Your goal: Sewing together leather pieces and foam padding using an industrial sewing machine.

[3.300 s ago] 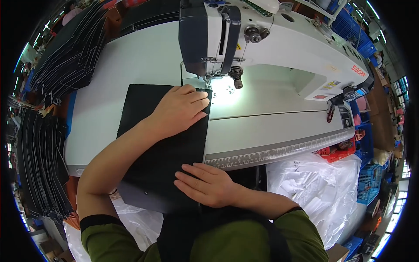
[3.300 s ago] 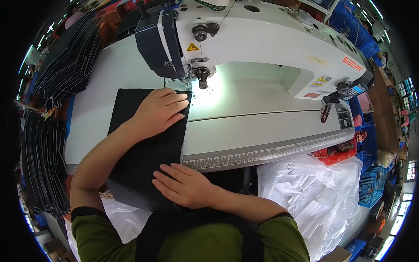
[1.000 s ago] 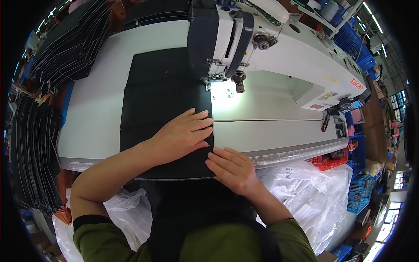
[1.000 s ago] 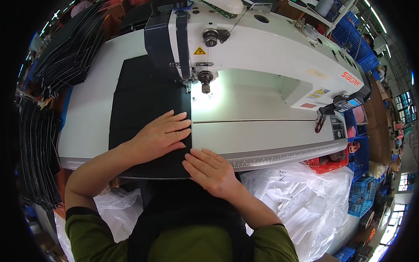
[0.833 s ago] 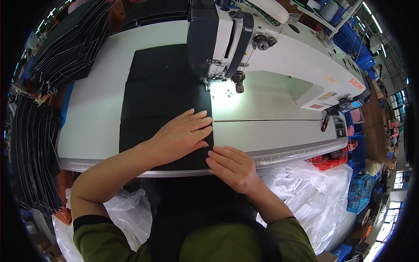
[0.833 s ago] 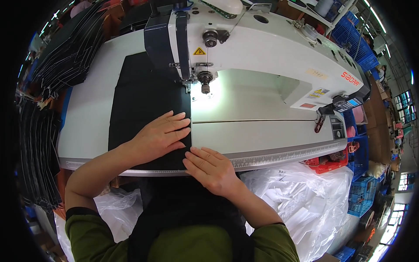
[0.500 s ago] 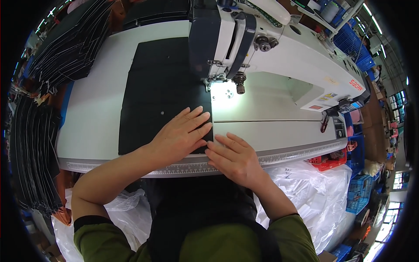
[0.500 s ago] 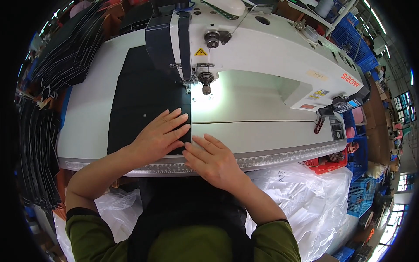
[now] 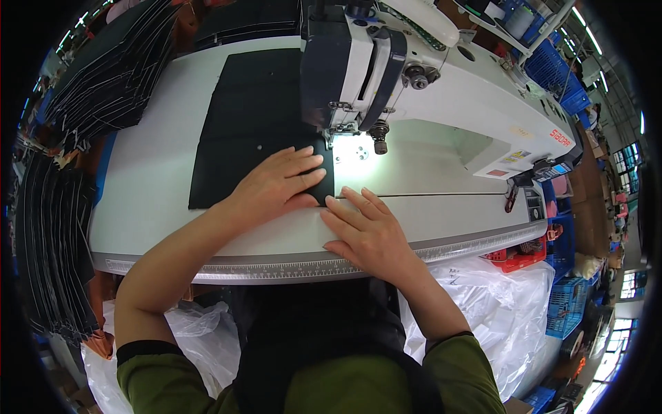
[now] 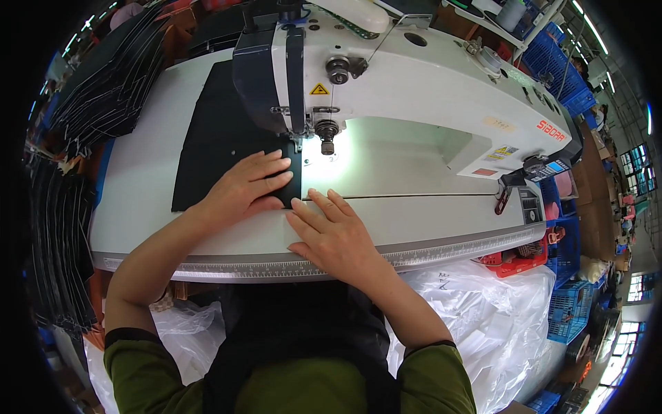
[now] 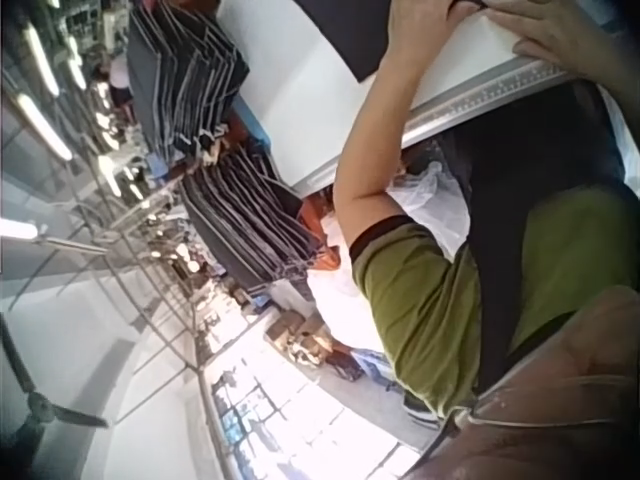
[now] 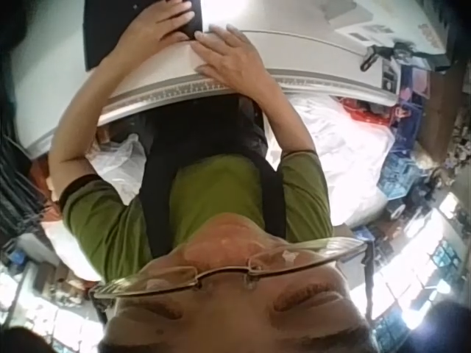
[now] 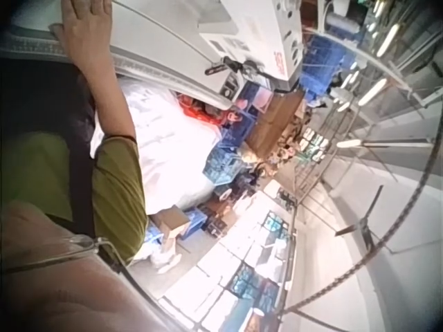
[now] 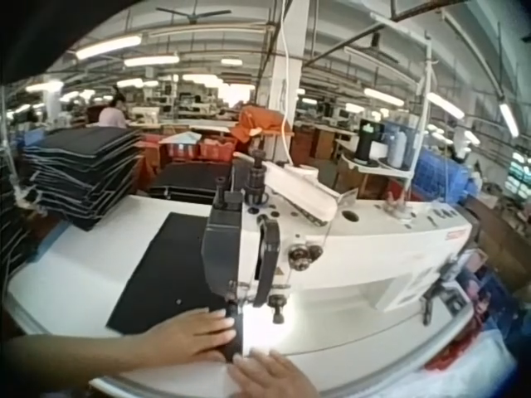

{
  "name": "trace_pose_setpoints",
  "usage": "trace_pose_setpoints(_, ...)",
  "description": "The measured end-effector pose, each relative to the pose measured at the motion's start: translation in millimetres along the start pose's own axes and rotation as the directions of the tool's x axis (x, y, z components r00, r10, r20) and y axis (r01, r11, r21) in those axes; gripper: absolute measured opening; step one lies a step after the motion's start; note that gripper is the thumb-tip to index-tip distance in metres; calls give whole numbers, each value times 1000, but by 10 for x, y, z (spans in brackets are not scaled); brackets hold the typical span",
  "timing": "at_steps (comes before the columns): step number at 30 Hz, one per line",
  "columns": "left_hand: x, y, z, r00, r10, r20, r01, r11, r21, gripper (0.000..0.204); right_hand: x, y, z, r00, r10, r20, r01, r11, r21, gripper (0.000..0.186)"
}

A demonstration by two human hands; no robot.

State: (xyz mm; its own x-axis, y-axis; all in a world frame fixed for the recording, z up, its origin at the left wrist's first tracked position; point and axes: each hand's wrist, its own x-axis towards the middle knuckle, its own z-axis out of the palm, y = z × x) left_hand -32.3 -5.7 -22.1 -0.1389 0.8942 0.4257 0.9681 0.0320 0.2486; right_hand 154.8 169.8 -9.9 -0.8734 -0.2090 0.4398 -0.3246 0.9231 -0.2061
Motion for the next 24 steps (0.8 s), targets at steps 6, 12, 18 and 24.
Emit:
trace_pose_setpoints(6,127,-240,32,996,60,-61,-60,998,8,43,-4,-7,-1,1000,23,6,-23,1000,18,44)
trace_pose_setpoints(12,254,-459,34,999,-10,-52,5,996,-84,42,9,-26,-12,999,38,4,-38,999,18,43)
trace_pose_setpoints(18,428,-539,-93,998,-64,-17,60,985,-162,39,8,-19,-10,999,47,-3,-47,999,20,43)
trace_pose_setpoints(24,552,-635,-138,993,-113,26,116,978,-172,38,5,-32,-12,999,48,-8,-48,999,24,42)
